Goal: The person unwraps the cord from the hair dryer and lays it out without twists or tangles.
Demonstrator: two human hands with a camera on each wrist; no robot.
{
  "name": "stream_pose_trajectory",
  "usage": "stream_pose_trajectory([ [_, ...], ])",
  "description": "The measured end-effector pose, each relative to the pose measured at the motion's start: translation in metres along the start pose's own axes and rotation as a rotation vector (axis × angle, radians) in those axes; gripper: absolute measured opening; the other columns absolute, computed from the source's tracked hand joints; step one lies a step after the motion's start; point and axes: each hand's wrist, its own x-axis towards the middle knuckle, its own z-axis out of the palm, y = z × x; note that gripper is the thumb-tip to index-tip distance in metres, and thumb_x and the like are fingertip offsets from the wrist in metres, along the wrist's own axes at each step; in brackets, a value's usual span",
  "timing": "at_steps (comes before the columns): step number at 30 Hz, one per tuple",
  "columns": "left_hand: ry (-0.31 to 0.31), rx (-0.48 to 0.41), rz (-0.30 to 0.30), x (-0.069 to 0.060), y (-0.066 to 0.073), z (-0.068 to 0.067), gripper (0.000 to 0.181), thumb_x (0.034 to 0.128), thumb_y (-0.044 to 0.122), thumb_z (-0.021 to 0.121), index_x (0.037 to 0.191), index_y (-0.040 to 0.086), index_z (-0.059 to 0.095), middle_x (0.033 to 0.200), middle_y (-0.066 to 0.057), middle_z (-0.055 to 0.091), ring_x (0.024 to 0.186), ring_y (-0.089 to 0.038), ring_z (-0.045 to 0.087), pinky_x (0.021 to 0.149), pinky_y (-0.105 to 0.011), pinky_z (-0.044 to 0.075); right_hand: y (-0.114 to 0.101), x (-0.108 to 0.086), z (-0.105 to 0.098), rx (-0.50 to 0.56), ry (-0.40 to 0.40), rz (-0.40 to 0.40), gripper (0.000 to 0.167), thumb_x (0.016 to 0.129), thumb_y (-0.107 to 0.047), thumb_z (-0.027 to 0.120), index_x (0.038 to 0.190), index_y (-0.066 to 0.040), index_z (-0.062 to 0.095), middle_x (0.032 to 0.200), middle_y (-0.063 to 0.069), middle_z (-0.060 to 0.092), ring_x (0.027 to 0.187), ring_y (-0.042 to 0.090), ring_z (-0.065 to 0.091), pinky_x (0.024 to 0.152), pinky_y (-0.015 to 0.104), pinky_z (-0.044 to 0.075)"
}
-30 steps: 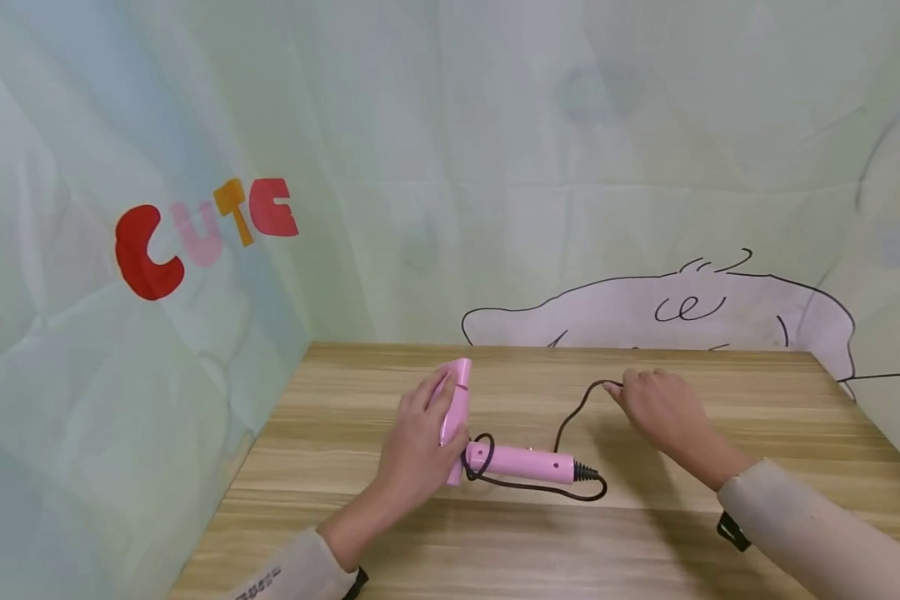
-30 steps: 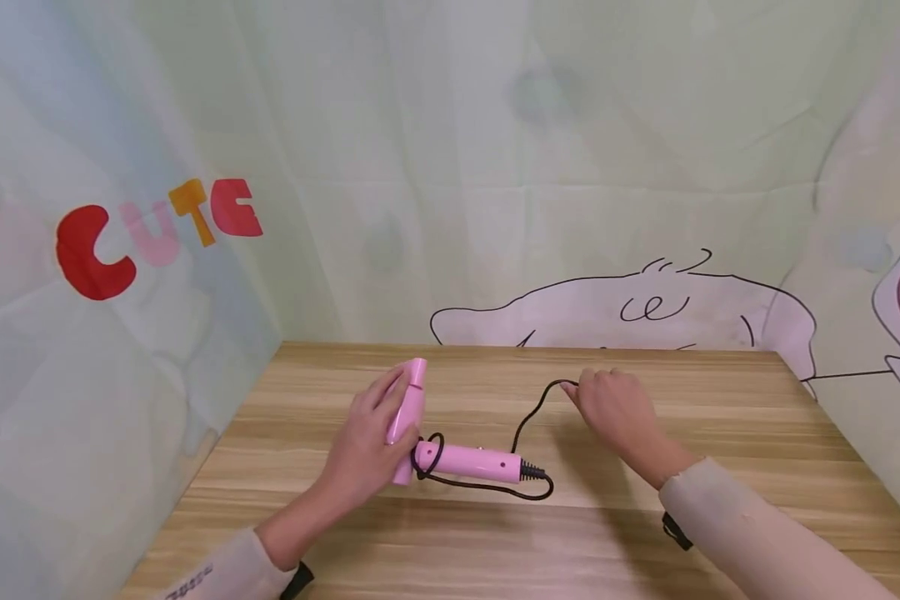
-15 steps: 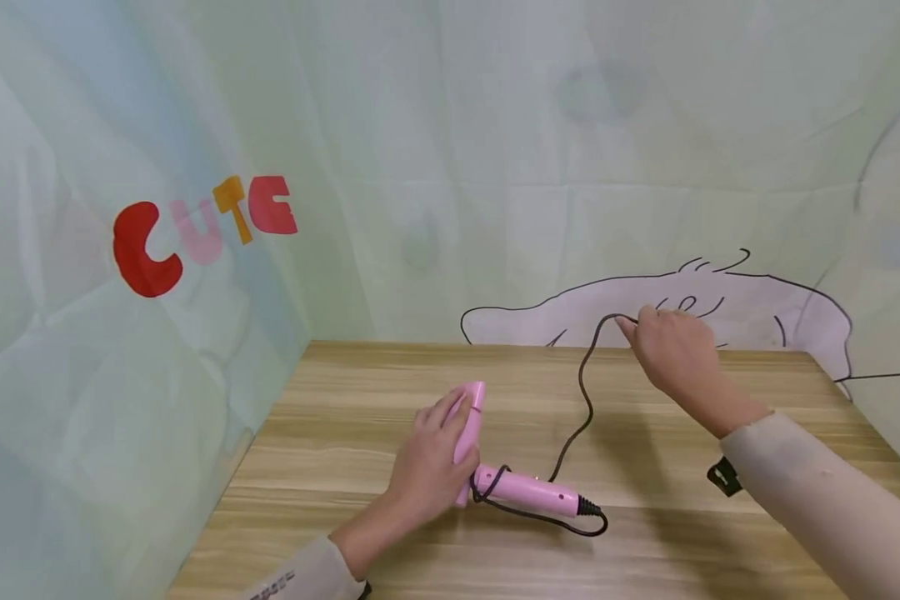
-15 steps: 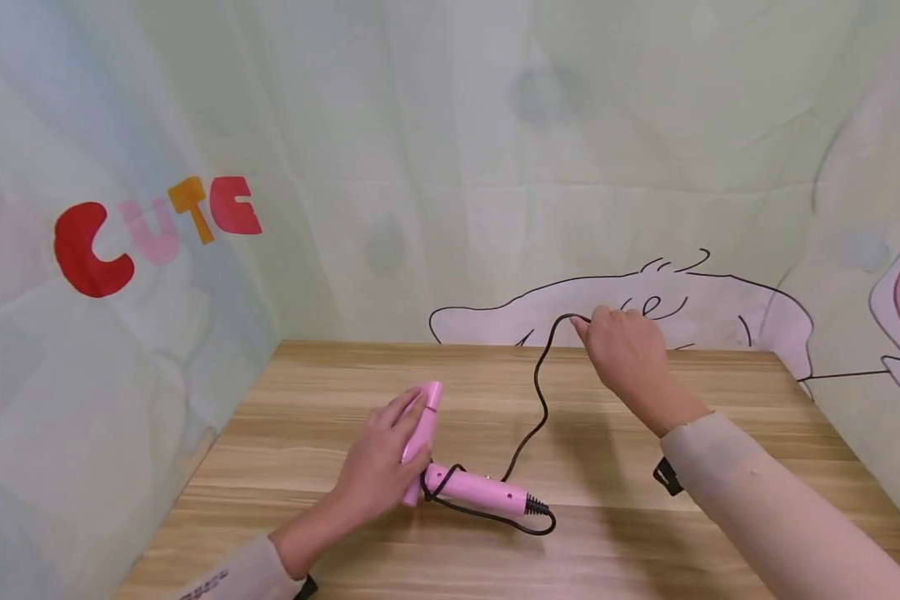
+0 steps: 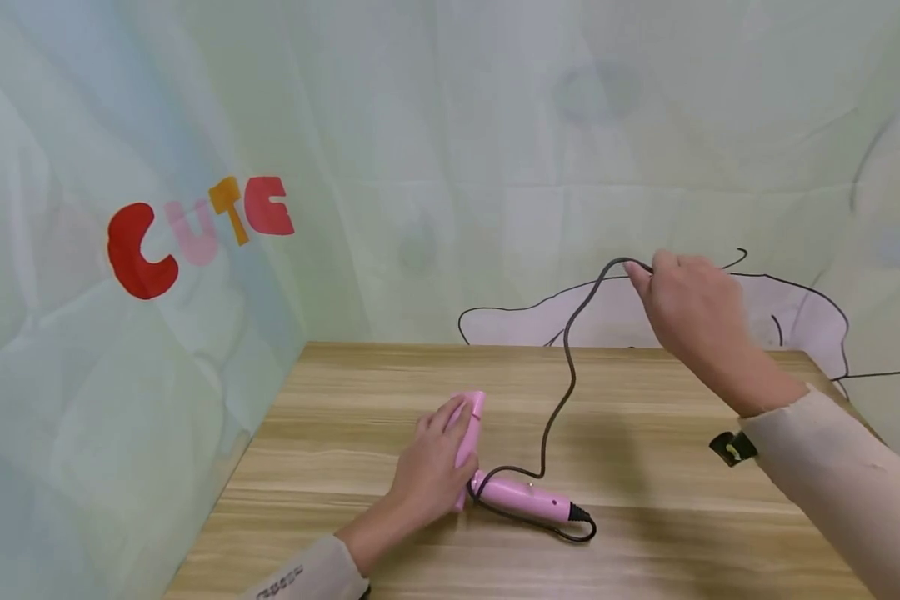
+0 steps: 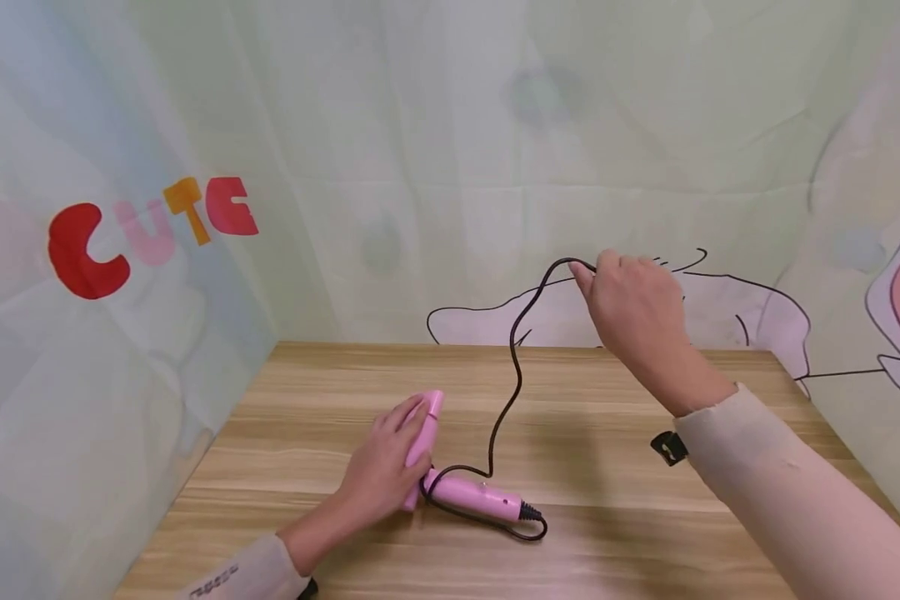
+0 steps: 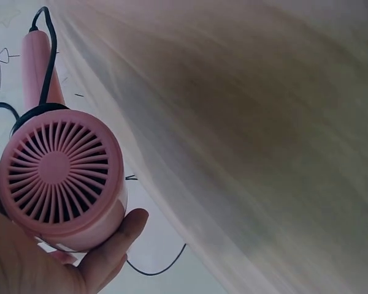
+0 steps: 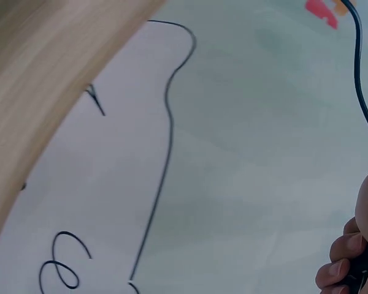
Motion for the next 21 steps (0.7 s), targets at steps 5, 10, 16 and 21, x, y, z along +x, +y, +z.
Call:
stream_pose_trajectory([
  [5,0.03,0.042,-0.03,0.005,-0.007,0.002,0.068,0.0915,0.025,0.069,0.153,0.008,0.045,0.161,-0.01,0.038,0.132,-0.04,0.048,0.094,-0.053,0.056,-0.009,-0.016,-0.027,0.044,0.129,-0.077,0.055,0.109,-0.041,0.039,0.065,-0.009,0.031,0.054,0.003,0.025,0.046,0.021,0.023,0.04,0.031,0.016],
  [10,0.08,0.035,-0.084,0.014,-0.015,0.0,0.069,0.0914,0.024,0.071,0.153,0.008,0.045,0.16,-0.01,0.039,0.131,-0.042,0.047,0.092,-0.056,0.056,-0.024,-0.037,-0.052,0.088,0.292,-0.244,0.057,0.11,-0.044,0.035,0.065,-0.009,0.029,0.056,-0.001,0.019,0.049,0.018,0.016,0.044,0.029,0.012],
  [16,0.098,0.041,-0.143,0.023,-0.026,-0.001,0.071,0.0897,0.021,0.073,0.153,0.007,0.044,0.161,-0.01,0.037,0.131,-0.044,0.046,0.085,-0.058,0.058,-0.04,-0.063,-0.068,0.029,0.335,-0.361,0.058,0.11,-0.041,0.034,0.065,-0.005,0.031,0.056,-0.002,0.018,0.051,0.016,0.015,0.047,0.025,0.012],
  [21,0.095,0.057,-0.19,0.027,-0.033,-0.004,0.072,0.0916,0.021,0.071,0.156,0.009,0.041,0.163,-0.007,0.034,0.135,-0.044,0.043,0.083,-0.058,0.059,-0.046,-0.085,-0.061,-0.004,0.324,-0.385,0.059,0.11,-0.044,0.033,0.064,-0.006,0.029,0.056,-0.001,0.018,0.051,0.016,0.016,0.047,0.024,0.012],
])
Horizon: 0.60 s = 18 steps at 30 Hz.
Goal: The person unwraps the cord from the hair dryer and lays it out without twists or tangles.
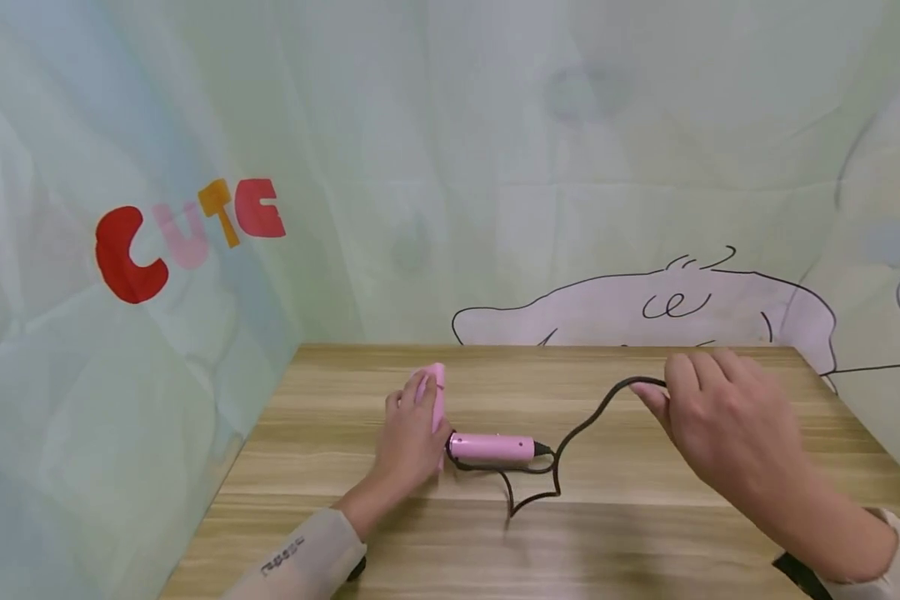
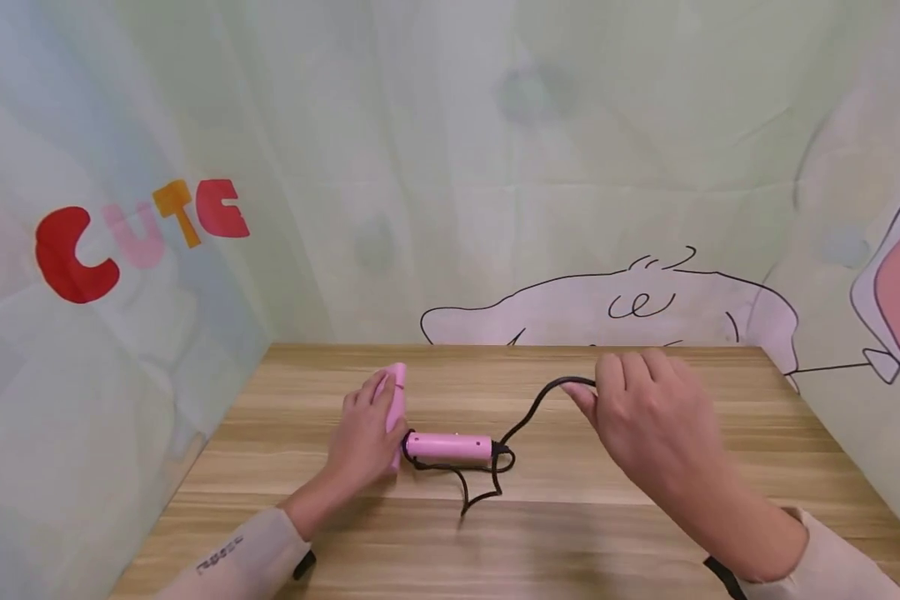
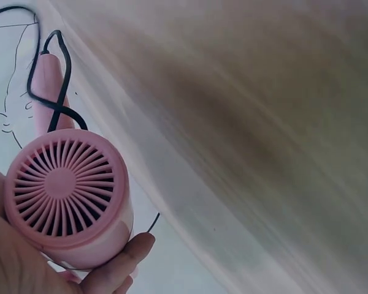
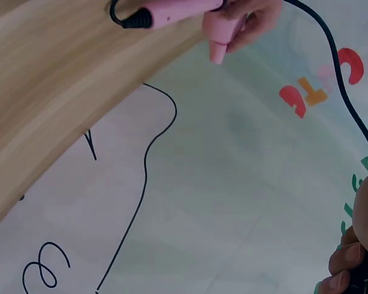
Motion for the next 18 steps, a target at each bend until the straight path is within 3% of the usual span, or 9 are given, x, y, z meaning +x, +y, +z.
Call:
stream_pose_trajectory([
  [9,-0.009,0.027,-0.042,0.002,-0.003,-0.006,0.071,0.0928,0.024,0.068,0.157,0.011,0.039,0.164,-0.007,0.031,0.137,-0.042,0.04,0.08,-0.061,0.058,-0.021,-0.04,0.013,-0.023,-0.048,-0.028,0.059,0.109,-0.043,0.033,0.064,-0.005,0.031,0.059,0.005,0.023,0.051,0.023,0.023,0.047,0.029,0.02],
  [18,-0.005,0.041,-0.037,0.002,-0.002,-0.011,0.07,0.0934,0.023,0.068,0.156,0.01,0.04,0.163,-0.008,0.032,0.138,-0.041,0.04,0.082,-0.06,0.058,-0.017,-0.085,0.042,-0.056,-0.193,-0.003,0.061,0.108,-0.047,0.027,0.063,-0.006,0.031,0.059,0.004,0.025,0.051,0.026,0.034,0.046,0.032,0.029],
])
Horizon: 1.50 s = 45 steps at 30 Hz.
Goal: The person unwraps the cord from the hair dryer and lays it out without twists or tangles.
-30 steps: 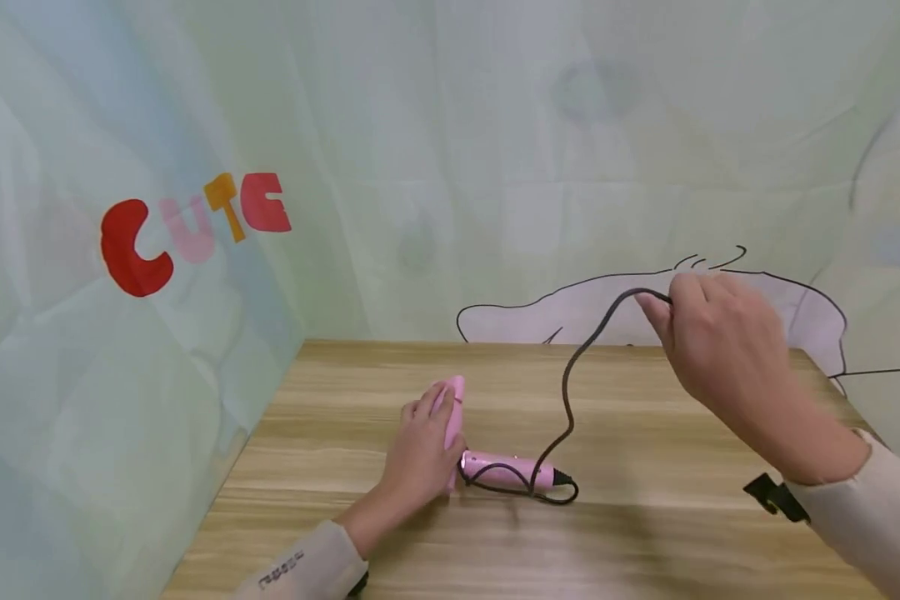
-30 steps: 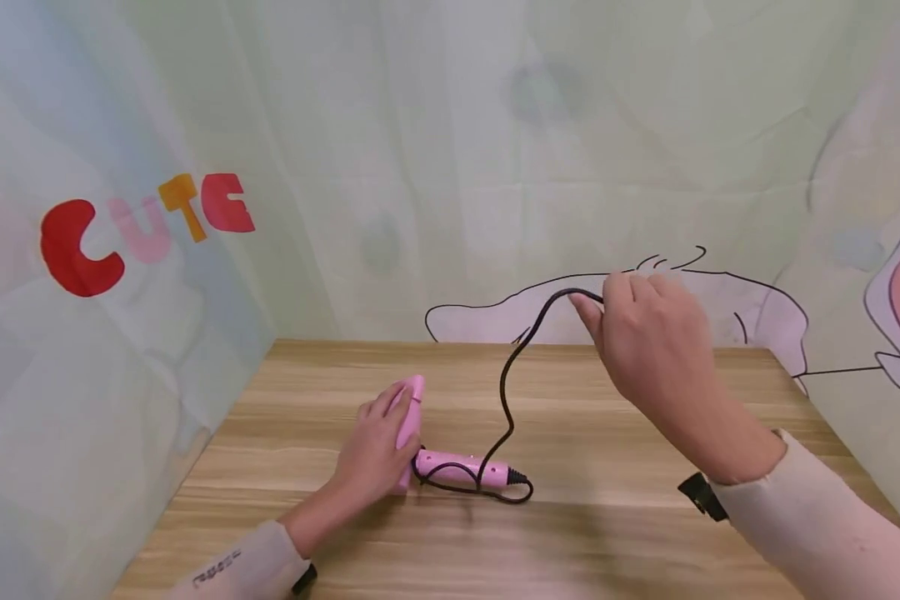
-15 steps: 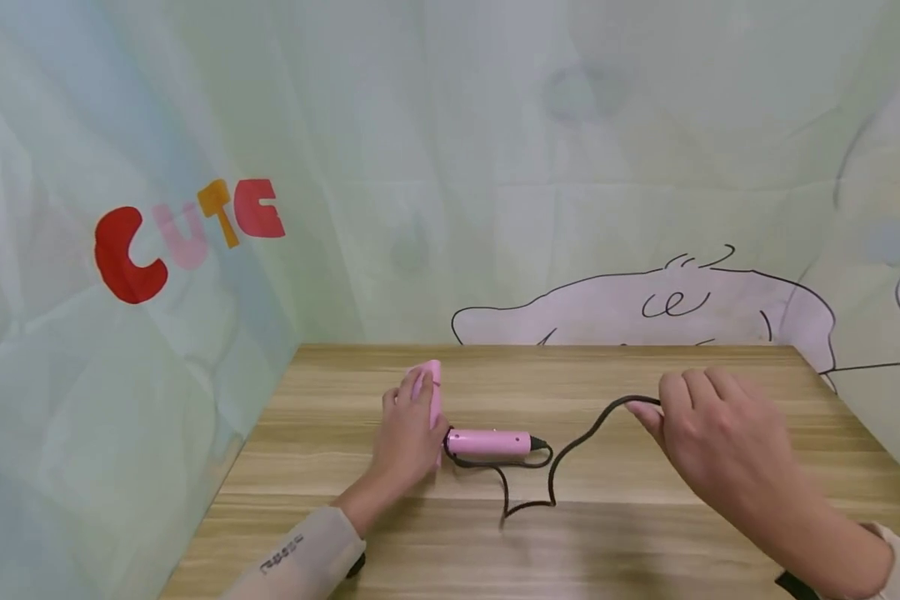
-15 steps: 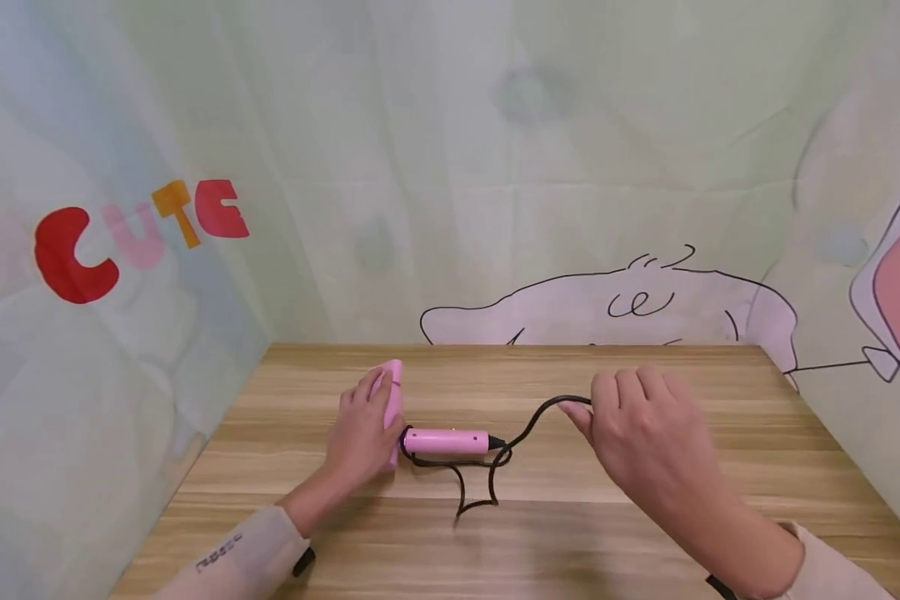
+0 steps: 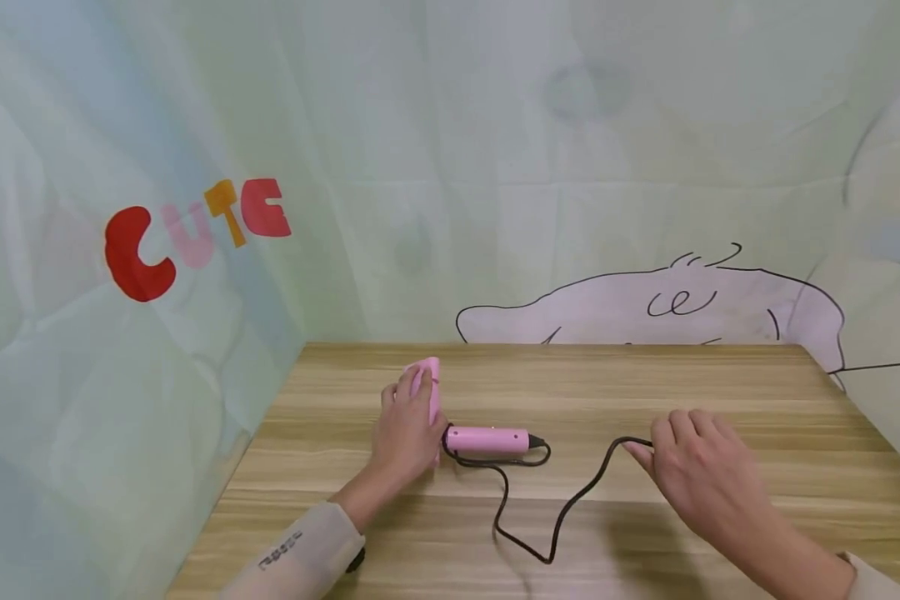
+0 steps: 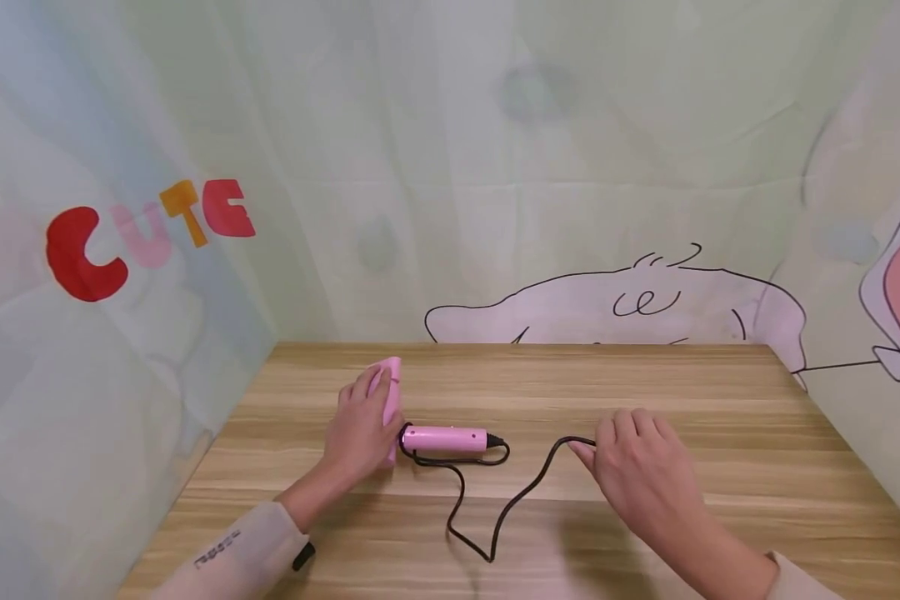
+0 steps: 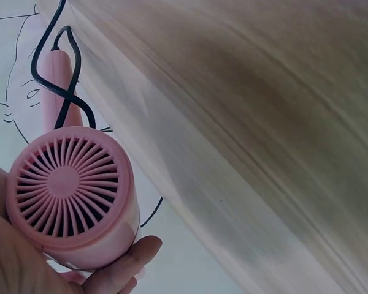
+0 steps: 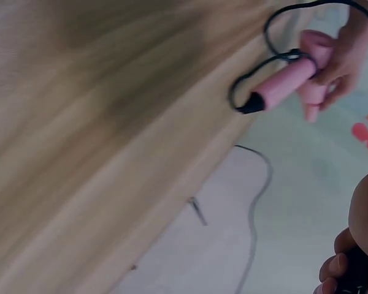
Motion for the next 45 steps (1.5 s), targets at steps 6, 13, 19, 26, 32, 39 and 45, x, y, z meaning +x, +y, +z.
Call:
stream_pose_trajectory([
  [6,-0.004,-0.001,0.001,-0.002,0.0,-0.003,0.07,0.0936,0.023,0.068,0.156,0.01,0.04,0.163,-0.007,0.032,0.139,-0.04,0.038,0.081,-0.06,0.058,0.015,-0.023,0.034,0.011,-0.077,-0.006,0.063,0.11,-0.049,0.016,0.061,-0.01,0.026,0.059,-0.001,0.016,0.048,0.02,0.026,0.043,0.028,0.022],
  [13,0.035,-0.035,0.02,-0.006,0.004,-0.017,0.07,0.0915,0.022,0.069,0.155,0.01,0.042,0.163,-0.007,0.033,0.139,-0.039,0.039,0.078,-0.055,0.06,0.03,-0.051,0.071,0.066,-0.26,0.008,0.065,0.109,-0.051,0.014,0.062,-0.01,0.032,0.055,0.0,0.028,0.048,0.02,0.031,0.042,0.034,0.031],
  [19,0.073,-0.057,0.059,-0.012,0.01,-0.032,0.069,0.0908,0.022,0.069,0.154,0.01,0.044,0.161,-0.008,0.036,0.137,-0.037,0.042,0.072,-0.051,0.06,0.044,-0.053,0.101,0.042,-0.247,0.008,0.066,0.109,-0.049,0.005,0.059,-0.011,0.028,0.054,0.001,0.024,0.045,0.021,0.031,0.036,0.035,0.032],
  [26,0.124,-0.05,0.131,-0.026,0.016,-0.041,0.067,0.0888,0.021,0.07,0.151,0.008,0.048,0.159,-0.008,0.041,0.135,-0.038,0.045,0.077,-0.053,0.06,0.058,-0.025,0.119,-0.066,-0.347,0.041,0.061,0.109,-0.041,0.039,0.057,-0.011,0.027,0.056,0.0,0.02,0.047,0.02,0.03,0.039,0.033,0.033],
  [32,0.138,-0.037,0.177,-0.04,0.022,-0.04,0.066,0.0881,0.021,0.071,0.149,0.007,0.051,0.156,-0.01,0.044,0.132,-0.038,0.048,0.068,-0.048,0.06,0.066,0.007,0.13,-0.055,-0.454,0.147,0.063,0.099,-0.033,0.064,0.052,-0.015,0.026,0.053,-0.004,0.02,0.047,0.017,0.03,0.037,0.03,0.032],
  [39,0.095,-0.024,0.184,-0.053,0.026,-0.033,0.063,0.09,0.022,0.069,0.149,0.008,0.051,0.157,-0.009,0.043,0.13,-0.038,0.049,0.073,-0.051,0.061,0.082,0.057,0.127,-0.131,-0.576,0.245,0.06,0.106,-0.035,0.05,0.054,-0.008,0.036,0.054,0.004,0.034,0.052,0.022,0.037,0.042,0.034,0.036],
  [45,0.02,-0.019,0.188,-0.061,0.025,-0.023,0.062,0.0904,0.022,0.068,0.149,0.01,0.052,0.158,-0.007,0.042,0.133,-0.037,0.047,0.069,-0.058,0.06,0.092,0.106,0.111,-0.169,-0.533,0.284,0.063,0.108,-0.036,0.046,0.052,-0.008,0.035,0.054,0.002,0.029,0.053,0.019,0.029,0.044,0.03,0.026],
])
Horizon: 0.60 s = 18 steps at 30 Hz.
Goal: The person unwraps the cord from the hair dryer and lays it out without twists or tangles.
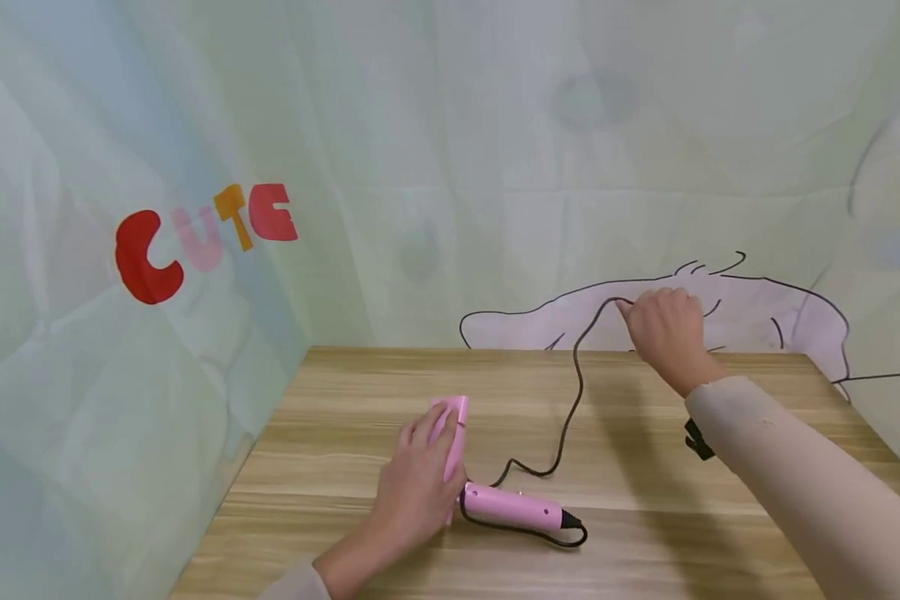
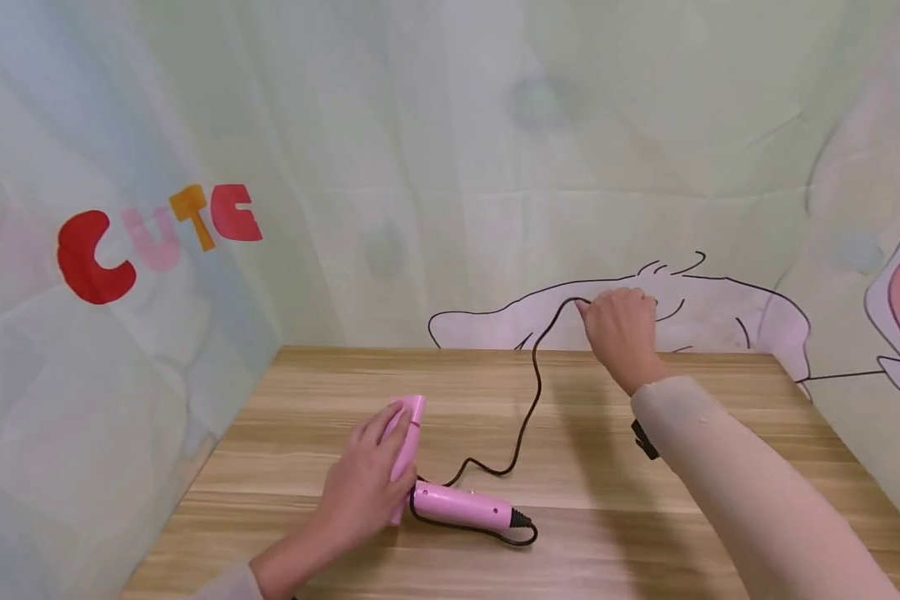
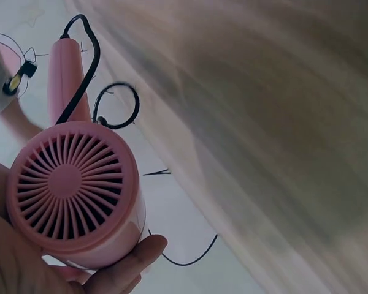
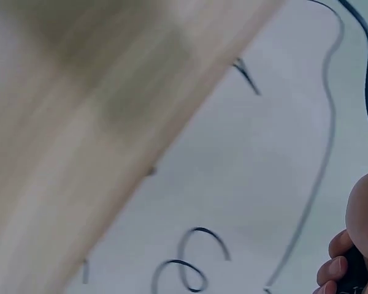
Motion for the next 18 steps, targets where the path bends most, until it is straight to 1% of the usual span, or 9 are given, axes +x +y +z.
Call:
stream_pose_trajectory([
  [4,-0.025,0.002,0.005,-0.002,-0.002,0.006,0.062,0.0906,0.022,0.067,0.15,0.01,0.051,0.159,-0.007,0.04,0.135,-0.037,0.045,0.071,-0.058,0.06,0.002,0.019,-0.035,0.039,-0.004,0.068,0.064,0.109,-0.04,0.041,0.053,-0.008,0.038,0.055,0.002,0.029,0.053,0.019,0.029,0.044,0.029,0.024],
  [6,-0.027,0.004,0.009,-0.001,-0.004,0.008,0.062,0.0904,0.022,0.068,0.149,0.008,0.051,0.158,-0.009,0.041,0.134,-0.037,0.045,0.071,-0.057,0.06,0.003,0.025,-0.051,0.072,0.035,0.106,0.064,0.109,-0.042,0.039,0.055,-0.007,0.04,0.056,0.003,0.03,0.053,0.02,0.03,0.043,0.029,0.024],
  [8,-0.026,0.01,0.002,0.001,-0.006,0.011,0.063,0.09,0.022,0.068,0.149,0.008,0.052,0.158,-0.009,0.042,0.133,-0.038,0.046,0.071,-0.057,0.06,0.006,0.026,-0.066,0.09,0.094,0.132,0.065,0.109,-0.043,0.037,0.056,-0.006,0.04,0.056,0.004,0.031,0.053,0.021,0.03,0.043,0.029,0.023],
  [11,-0.021,0.019,-0.015,0.008,-0.014,0.013,0.063,0.0899,0.022,0.069,0.149,0.007,0.051,0.156,-0.011,0.044,0.131,-0.04,0.048,0.075,-0.058,0.06,0.008,0.02,-0.085,0.105,0.213,0.136,0.064,0.108,-0.043,0.039,0.057,-0.005,0.038,0.057,0.006,0.031,0.052,0.022,0.029,0.042,0.029,0.021],
  [13,-0.029,0.03,-0.045,0.013,-0.022,0.014,0.065,0.0901,0.023,0.07,0.15,0.007,0.05,0.156,-0.013,0.044,0.13,-0.041,0.049,0.077,-0.058,0.059,0.009,0.012,-0.097,0.119,0.285,0.122,0.063,0.108,-0.043,0.04,0.058,-0.005,0.036,0.057,0.007,0.031,0.052,0.023,0.028,0.042,0.03,0.021],
  [14,-0.032,0.033,-0.058,0.016,-0.026,0.015,0.065,0.0902,0.023,0.07,0.15,0.006,0.05,0.155,-0.014,0.044,0.13,-0.042,0.049,0.079,-0.058,0.059,0.01,0.007,-0.102,0.128,0.331,0.107,0.062,0.108,-0.042,0.041,0.058,-0.005,0.035,0.056,0.007,0.031,0.052,0.023,0.028,0.042,0.031,0.021],
  [18,-0.039,0.033,-0.115,0.025,-0.045,0.018,0.066,0.0905,0.023,0.071,0.15,0.004,0.049,0.155,-0.015,0.043,0.129,-0.044,0.049,0.085,-0.059,0.057,0.01,-0.018,-0.12,0.19,0.474,0.069,0.06,0.108,-0.042,0.043,0.061,-0.006,0.03,0.057,0.008,0.028,0.052,0.026,0.027,0.042,0.033,0.02],
])
